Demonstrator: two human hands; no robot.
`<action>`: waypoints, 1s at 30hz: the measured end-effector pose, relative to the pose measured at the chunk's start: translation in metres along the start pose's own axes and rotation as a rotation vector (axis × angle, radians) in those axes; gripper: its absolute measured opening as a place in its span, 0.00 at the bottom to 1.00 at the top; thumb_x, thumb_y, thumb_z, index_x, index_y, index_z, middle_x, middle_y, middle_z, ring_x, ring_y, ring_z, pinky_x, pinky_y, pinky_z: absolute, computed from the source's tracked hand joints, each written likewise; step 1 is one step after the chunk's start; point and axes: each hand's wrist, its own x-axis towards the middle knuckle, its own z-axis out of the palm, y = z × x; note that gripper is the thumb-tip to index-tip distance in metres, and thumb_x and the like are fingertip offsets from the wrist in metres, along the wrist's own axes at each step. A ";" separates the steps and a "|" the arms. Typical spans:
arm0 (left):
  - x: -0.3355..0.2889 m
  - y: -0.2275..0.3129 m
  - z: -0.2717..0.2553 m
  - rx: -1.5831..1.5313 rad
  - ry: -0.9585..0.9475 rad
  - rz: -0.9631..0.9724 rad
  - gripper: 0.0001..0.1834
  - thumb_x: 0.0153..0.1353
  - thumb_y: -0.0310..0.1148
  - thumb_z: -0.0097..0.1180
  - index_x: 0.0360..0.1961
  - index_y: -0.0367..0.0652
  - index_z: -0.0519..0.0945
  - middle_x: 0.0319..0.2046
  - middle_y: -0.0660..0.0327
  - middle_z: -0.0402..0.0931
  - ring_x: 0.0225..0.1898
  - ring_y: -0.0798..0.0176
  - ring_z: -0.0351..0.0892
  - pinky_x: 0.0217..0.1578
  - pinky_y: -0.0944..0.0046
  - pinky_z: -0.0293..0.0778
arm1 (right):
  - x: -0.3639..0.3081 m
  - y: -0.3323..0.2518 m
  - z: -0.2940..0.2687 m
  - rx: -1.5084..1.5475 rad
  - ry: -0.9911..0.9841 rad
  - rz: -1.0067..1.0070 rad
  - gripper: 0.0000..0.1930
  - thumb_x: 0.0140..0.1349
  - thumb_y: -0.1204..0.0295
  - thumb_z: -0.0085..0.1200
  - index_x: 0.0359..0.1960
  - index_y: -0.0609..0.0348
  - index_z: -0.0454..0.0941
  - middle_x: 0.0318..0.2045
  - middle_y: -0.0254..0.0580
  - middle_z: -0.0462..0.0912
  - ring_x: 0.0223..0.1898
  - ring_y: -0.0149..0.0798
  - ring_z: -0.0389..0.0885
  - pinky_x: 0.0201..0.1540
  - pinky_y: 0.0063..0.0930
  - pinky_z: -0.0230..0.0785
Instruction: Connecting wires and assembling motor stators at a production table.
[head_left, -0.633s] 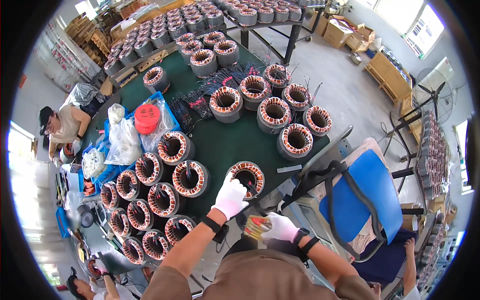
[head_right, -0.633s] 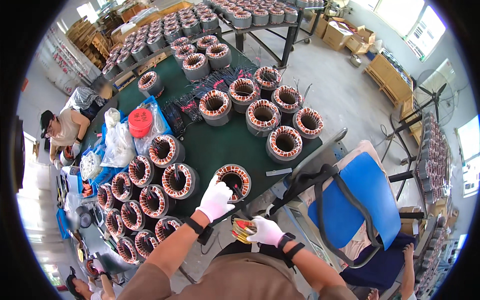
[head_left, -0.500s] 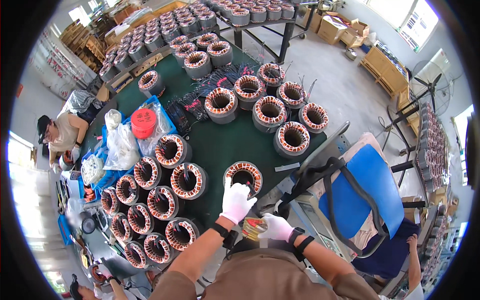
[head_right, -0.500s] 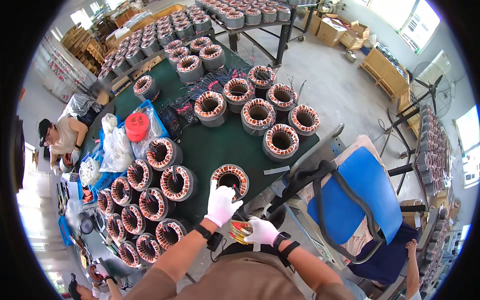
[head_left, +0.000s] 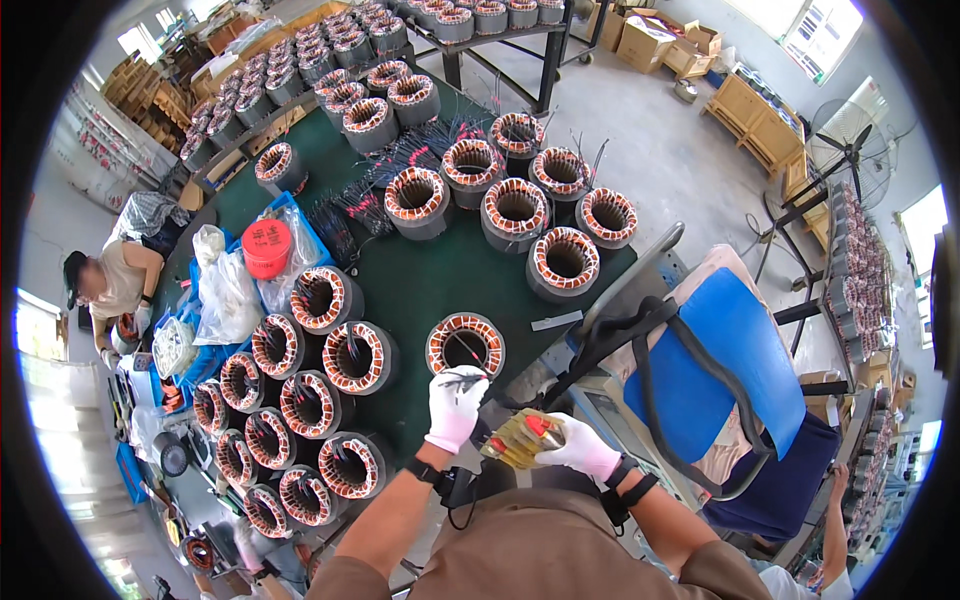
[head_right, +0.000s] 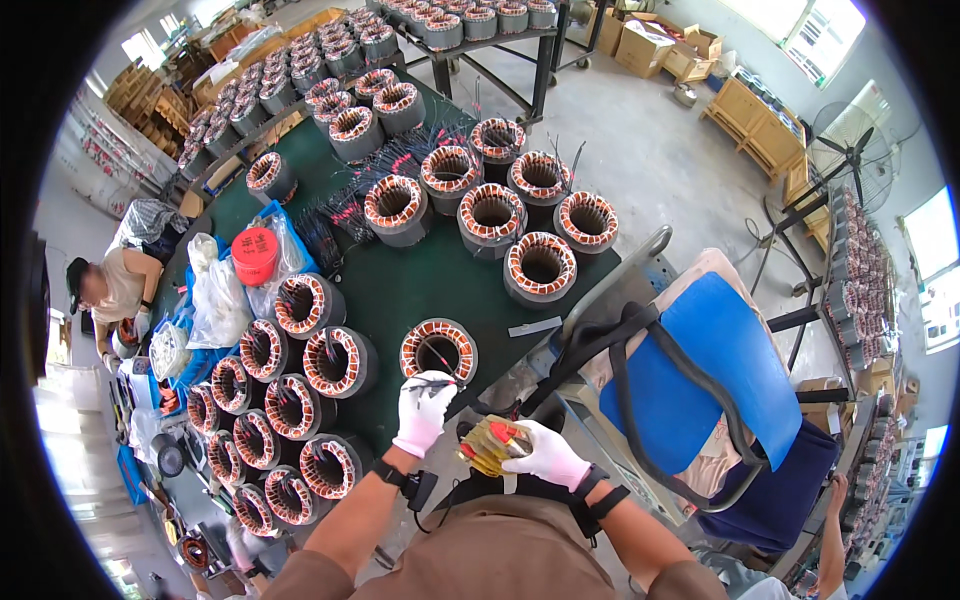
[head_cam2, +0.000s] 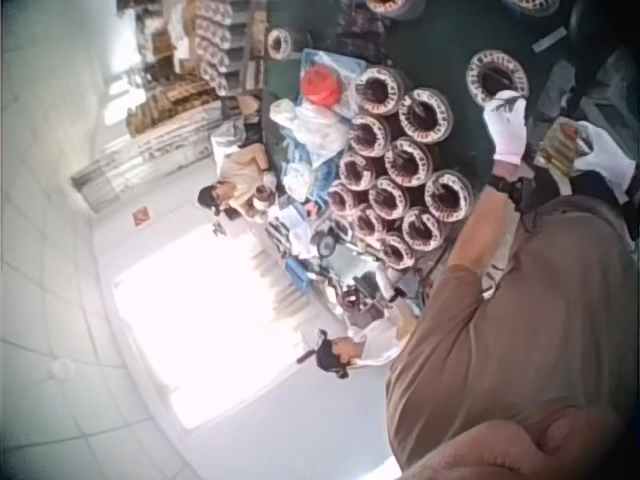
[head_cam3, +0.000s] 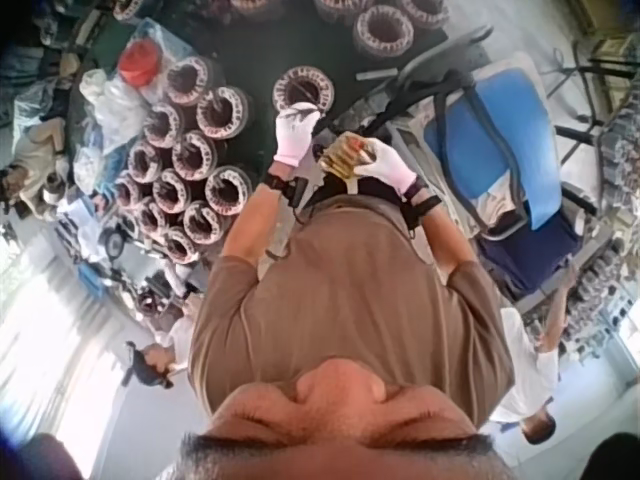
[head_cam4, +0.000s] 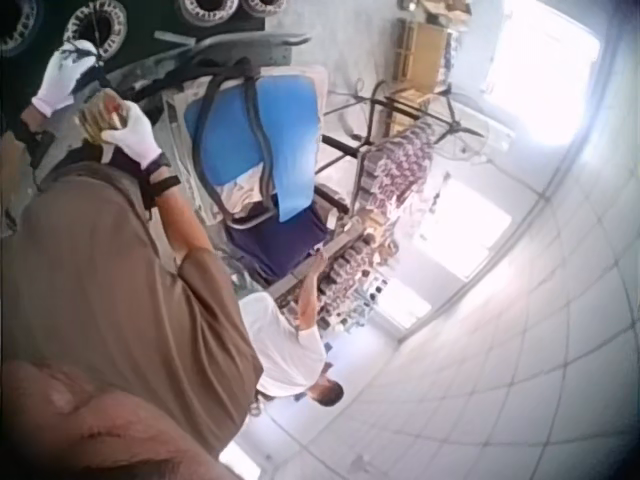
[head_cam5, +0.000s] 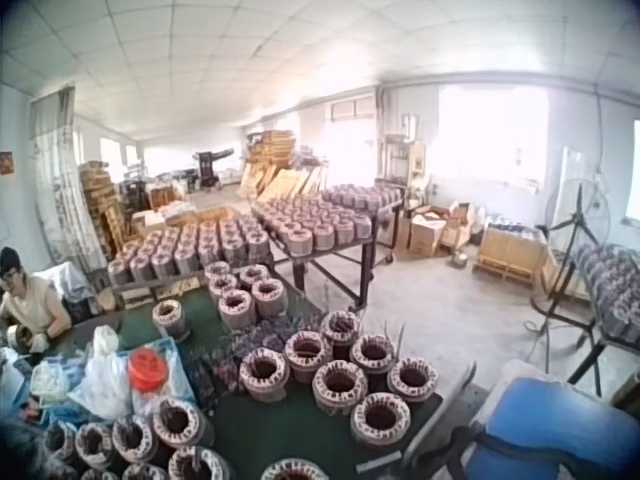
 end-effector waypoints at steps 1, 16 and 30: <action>0.003 0.014 -0.005 -0.348 -0.014 -0.440 0.03 0.64 0.21 0.63 0.38 0.36 0.85 0.30 0.63 0.84 0.33 0.73 0.80 0.35 0.68 0.75 | -0.004 -0.006 0.001 0.267 -0.047 -0.038 0.39 0.57 0.76 0.74 0.69 0.67 0.68 0.64 0.40 0.77 0.65 0.32 0.75 0.70 0.32 0.66; -0.021 0.040 -0.017 0.221 -0.146 0.087 0.08 0.66 0.25 0.63 0.46 0.40 0.85 0.41 0.55 0.85 0.41 0.55 0.86 0.45 0.60 0.80 | -0.023 0.000 -0.022 0.485 0.180 -0.068 0.25 0.66 0.74 0.66 0.63 0.66 0.74 0.53 0.36 0.83 0.56 0.30 0.79 0.64 0.28 0.68; 0.089 0.020 -0.039 -0.180 -0.241 -0.545 0.15 0.76 0.39 0.55 0.40 0.39 0.86 0.28 0.69 0.77 0.27 0.79 0.72 0.32 0.74 0.71 | -0.005 -0.022 -0.011 0.582 0.049 -0.071 0.32 0.68 0.67 0.64 0.69 0.68 0.68 0.63 0.42 0.77 0.64 0.34 0.74 0.71 0.33 0.62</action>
